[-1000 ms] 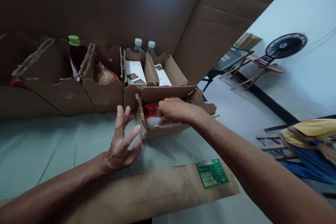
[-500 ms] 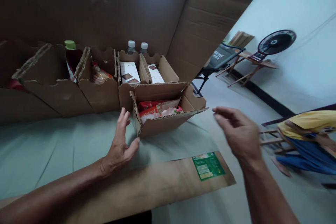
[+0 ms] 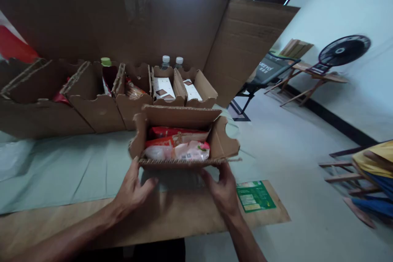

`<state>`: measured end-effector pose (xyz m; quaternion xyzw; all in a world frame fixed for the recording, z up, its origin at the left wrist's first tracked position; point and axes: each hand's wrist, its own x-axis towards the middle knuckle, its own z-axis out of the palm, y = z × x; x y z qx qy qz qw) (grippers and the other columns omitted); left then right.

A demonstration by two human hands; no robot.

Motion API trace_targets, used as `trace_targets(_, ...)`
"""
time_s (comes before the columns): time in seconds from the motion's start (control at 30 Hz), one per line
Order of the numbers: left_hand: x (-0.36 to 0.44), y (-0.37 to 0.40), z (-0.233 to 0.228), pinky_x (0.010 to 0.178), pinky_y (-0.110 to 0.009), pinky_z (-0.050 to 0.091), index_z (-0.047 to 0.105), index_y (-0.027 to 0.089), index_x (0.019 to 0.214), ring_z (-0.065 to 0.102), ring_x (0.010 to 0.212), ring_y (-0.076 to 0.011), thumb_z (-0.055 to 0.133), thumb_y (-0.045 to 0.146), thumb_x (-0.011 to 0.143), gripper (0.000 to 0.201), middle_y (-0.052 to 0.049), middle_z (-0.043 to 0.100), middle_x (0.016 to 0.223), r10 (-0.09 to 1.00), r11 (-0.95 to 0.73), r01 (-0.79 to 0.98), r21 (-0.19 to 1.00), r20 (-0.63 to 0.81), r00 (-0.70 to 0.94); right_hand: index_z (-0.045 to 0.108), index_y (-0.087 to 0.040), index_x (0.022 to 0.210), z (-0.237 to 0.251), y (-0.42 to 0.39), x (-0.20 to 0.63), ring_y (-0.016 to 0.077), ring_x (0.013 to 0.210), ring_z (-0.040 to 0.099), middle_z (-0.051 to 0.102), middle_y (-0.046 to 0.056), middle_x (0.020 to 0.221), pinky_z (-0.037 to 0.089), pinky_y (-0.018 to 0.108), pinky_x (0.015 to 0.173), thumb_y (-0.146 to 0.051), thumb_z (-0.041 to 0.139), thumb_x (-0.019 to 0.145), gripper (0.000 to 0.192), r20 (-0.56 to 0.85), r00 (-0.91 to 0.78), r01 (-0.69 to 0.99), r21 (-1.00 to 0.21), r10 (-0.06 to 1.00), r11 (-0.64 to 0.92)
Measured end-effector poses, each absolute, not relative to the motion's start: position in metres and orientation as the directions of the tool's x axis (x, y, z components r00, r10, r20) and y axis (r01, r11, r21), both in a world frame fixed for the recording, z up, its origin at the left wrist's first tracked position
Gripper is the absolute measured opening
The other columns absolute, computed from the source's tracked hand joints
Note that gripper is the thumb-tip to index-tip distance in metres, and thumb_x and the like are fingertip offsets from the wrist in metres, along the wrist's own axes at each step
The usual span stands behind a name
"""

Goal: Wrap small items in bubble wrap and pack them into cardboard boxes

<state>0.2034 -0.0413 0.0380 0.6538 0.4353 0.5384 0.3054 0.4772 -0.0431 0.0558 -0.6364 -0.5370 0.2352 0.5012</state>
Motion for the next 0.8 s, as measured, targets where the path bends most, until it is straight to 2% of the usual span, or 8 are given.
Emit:
trace_targets(0.1, 0.151, -0.092, 0.032, 0.109, -0.056, 0.052, 0.056, 0.022, 0.138, 0.064, 0.123, -0.0352, 0.066, 0.028, 0.091, 0.049, -0.013, 0.071, 0.115, 0.942, -0.268, 0.305, 0.914, 0.316, -0.116, 0.069, -0.024, 0.087, 0.045, -0.069, 0.427, 0.0315, 0.083, 0.070, 0.076, 0.009, 0.087, 0.059, 0.046, 0.076, -0.054, 0.077, 0.077, 0.033, 0.156, 0.246, 0.503, -0.864, 0.957, 0.012)
trace_targets(0.17, 0.121, -0.105, 0.041, 0.106, -0.053, 0.054, 0.060, 0.021, 0.128, 0.067, 0.114, -0.0327, 0.069, 0.032, 0.090, 0.041, -0.010, 0.071, 0.108, 0.942, -0.151, 0.335, 0.930, 0.238, -0.235, 0.070, -0.023, 0.094, 0.052, -0.064, 0.393, 0.0315, 0.089, 0.071, 0.076, 0.009, 0.093, 0.059, 0.045, 0.080, -0.051, 0.076, 0.079, 0.032, 0.140, 0.112, 0.484, -0.872, 0.984, 0.069)
trace_targets(0.3, 0.113, -0.082, 0.073, 0.106, -0.050, 0.053, 0.052, 0.020, 0.133, 0.064, 0.116, -0.0292, 0.071, 0.038, 0.088, 0.052, -0.010, 0.065, 0.120, 0.910, -0.166, 0.313, 0.935, 0.267, -0.316, 0.065, -0.023, 0.117, 0.081, -0.035, 0.357, 0.0288, 0.105, 0.068, 0.073, 0.010, 0.114, 0.055, 0.044, 0.094, -0.046, 0.075, 0.081, 0.044, 0.241, 0.031, 0.328, -0.919, 0.970, 0.218)
trace_targets(0.4, 0.136, -0.066, 0.084, 0.111, -0.053, 0.050, 0.040, 0.019, 0.148, 0.060, 0.127, -0.0318, 0.067, 0.033, 0.087, 0.068, -0.015, 0.061, 0.135, 0.899, -0.327, 0.294, 0.898, 0.391, -0.197, 0.062, -0.024, 0.122, 0.089, -0.042, 0.365, 0.0280, 0.108, 0.067, 0.071, 0.010, 0.119, 0.052, 0.046, 0.099, -0.046, 0.076, 0.082, 0.047, 0.277, 0.226, 0.270, -0.939, 0.934, 0.213)
trace_targets(0.5, 0.146, -0.079, 0.078, 0.116, -0.057, 0.045, 0.034, 0.020, 0.156, 0.050, 0.141, -0.0373, 0.067, 0.031, 0.087, 0.077, -0.018, 0.054, 0.149, 0.900, -0.383, 0.302, 0.873, 0.426, -0.091, 0.066, -0.025, 0.112, 0.083, -0.071, 0.376, 0.0297, 0.105, 0.067, 0.072, 0.009, 0.111, 0.050, 0.050, 0.102, -0.047, 0.077, 0.082, 0.039, 0.268, 0.396, 0.280, -0.946, 0.878, 0.162)
trace_targets(0.6, 0.121, -0.100, 0.065, 0.112, -0.056, 0.050, 0.045, 0.020, 0.148, 0.058, 0.133, -0.0365, 0.067, 0.033, 0.089, 0.065, -0.017, 0.061, 0.139, 0.924, -0.295, 0.290, 0.910, 0.349, -0.157, 0.066, -0.025, 0.111, 0.077, -0.086, 0.356, 0.0312, 0.105, 0.067, 0.072, 0.011, 0.109, 0.051, 0.052, 0.101, -0.049, 0.075, 0.084, 0.038, 0.216, 0.263, 0.295, -0.946, 0.940, 0.135)
trace_targets(0.7, 0.087, -0.103, 0.060, 0.111, -0.054, 0.049, 0.049, 0.019, 0.140, 0.062, 0.125, -0.0335, 0.071, 0.036, 0.086, 0.060, -0.015, 0.064, 0.130, 0.907, -0.185, 0.294, 0.938, 0.278, -0.317, 0.062, -0.025, 0.124, 0.081, -0.069, 0.323, 0.0302, 0.113, 0.065, 0.069, 0.011, 0.122, 0.051, 0.049, 0.101, -0.050, 0.072, 0.087, 0.046, 0.235, 0.065, 0.281, -0.937, 0.970, 0.208)
trace_targets(0.8, 0.080, -0.098, 0.061, 0.114, -0.053, 0.047, 0.047, 0.019, 0.140, 0.061, 0.128, -0.0321, 0.072, 0.036, 0.086, 0.062, -0.013, 0.064, 0.131, 0.889, -0.193, 0.300, 0.934, 0.296, -0.349, 0.060, -0.025, 0.131, 0.081, -0.050, 0.311, 0.0301, 0.121, 0.062, 0.066, 0.012, 0.131, 0.049, 0.048, 0.107, -0.053, 0.064, 0.092, 0.049, 0.267, 0.032, 0.252, -0.935, 0.963, 0.251)
